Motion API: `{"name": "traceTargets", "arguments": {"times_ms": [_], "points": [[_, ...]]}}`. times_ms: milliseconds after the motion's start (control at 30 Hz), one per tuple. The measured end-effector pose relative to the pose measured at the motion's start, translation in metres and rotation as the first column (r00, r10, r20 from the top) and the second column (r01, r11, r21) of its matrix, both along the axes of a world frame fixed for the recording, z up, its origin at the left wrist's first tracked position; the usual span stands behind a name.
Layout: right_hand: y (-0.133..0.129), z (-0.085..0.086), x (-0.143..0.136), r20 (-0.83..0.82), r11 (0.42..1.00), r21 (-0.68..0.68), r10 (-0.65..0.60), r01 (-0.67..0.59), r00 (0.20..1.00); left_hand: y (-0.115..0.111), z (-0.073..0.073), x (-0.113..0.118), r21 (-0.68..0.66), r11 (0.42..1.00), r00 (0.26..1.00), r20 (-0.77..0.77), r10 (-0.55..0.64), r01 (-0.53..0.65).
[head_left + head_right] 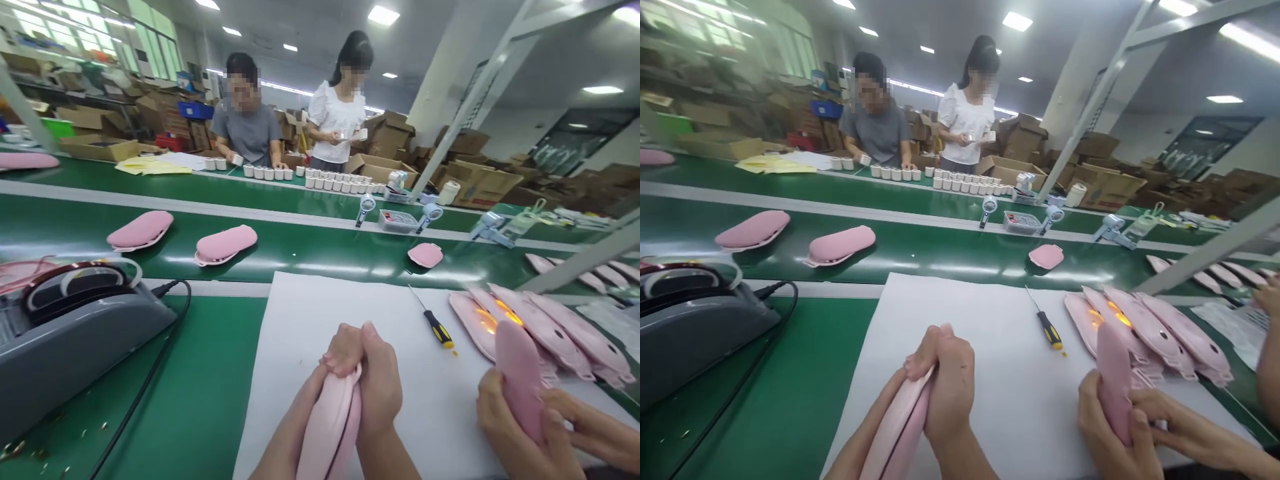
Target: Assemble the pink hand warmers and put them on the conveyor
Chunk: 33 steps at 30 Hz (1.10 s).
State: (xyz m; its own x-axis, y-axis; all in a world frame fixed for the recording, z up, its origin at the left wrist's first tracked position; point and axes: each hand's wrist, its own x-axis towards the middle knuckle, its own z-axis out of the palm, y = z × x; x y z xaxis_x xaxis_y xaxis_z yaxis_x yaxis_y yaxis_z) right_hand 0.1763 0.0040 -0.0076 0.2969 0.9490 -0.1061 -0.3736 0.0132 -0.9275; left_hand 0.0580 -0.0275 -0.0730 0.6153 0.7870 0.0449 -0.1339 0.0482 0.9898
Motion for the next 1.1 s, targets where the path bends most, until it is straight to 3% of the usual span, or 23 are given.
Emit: {"name": "traceTargets", "arguments": {"times_ms": [100,267,367,533,633,700,800,900,1000,1100], "points": [[0.000,0.014,-0.008,-0.029,0.998,0.046,-0.031,0.032,0.999,0.002,0.012,-0.002,0.002,0.998,0.993,-0.099,0.064,-0.065],[0.017,0.005,0.000,-0.064,0.993,0.032,-0.110,0.112,0.992,0.021,0.035,-0.008,0.062,0.996,0.969,-0.242,-0.048,0.064],[0.018,-0.010,0.003,-0.011,0.990,-0.076,-0.116,0.115,0.993,0.023,0.048,-0.011,-0.024,0.995,0.971,-0.222,0.089,-0.097],[-0.012,-0.023,-0.007,0.148,0.999,-0.022,0.041,-0.038,0.988,0.024,0.053,-0.008,-0.164,0.921,0.935,-0.076,0.346,-0.354],[-0.029,-0.015,-0.014,0.266,0.956,-0.207,0.261,-0.210,0.928,0.030,0.050,-0.005,-0.161,0.886,0.898,-0.006,0.439,-0.434],[-0.033,-0.007,-0.015,0.236,0.910,-0.320,0.346,-0.264,0.908,0.034,0.049,-0.005,-0.174,0.901,0.907,0.075,0.415,-0.398],[-0.030,0.001,-0.008,0.020,0.922,-0.204,0.340,-0.329,0.940,0.039,0.047,-0.008,-0.287,0.937,0.918,0.282,0.279,-0.196],[-0.029,0.003,-0.001,-0.129,0.936,-0.129,0.312,-0.328,0.941,0.041,0.045,-0.014,-0.367,0.929,0.883,0.447,0.140,0.039],[-0.033,0.003,0.000,-0.081,0.944,-0.180,0.267,-0.277,0.960,0.041,0.045,-0.016,-0.352,0.929,0.861,0.501,0.085,0.114],[-0.037,0.004,-0.003,-0.011,0.946,-0.203,0.254,-0.251,0.967,0.039,0.046,-0.014,-0.297,0.949,0.856,0.513,0.064,0.107]]}}
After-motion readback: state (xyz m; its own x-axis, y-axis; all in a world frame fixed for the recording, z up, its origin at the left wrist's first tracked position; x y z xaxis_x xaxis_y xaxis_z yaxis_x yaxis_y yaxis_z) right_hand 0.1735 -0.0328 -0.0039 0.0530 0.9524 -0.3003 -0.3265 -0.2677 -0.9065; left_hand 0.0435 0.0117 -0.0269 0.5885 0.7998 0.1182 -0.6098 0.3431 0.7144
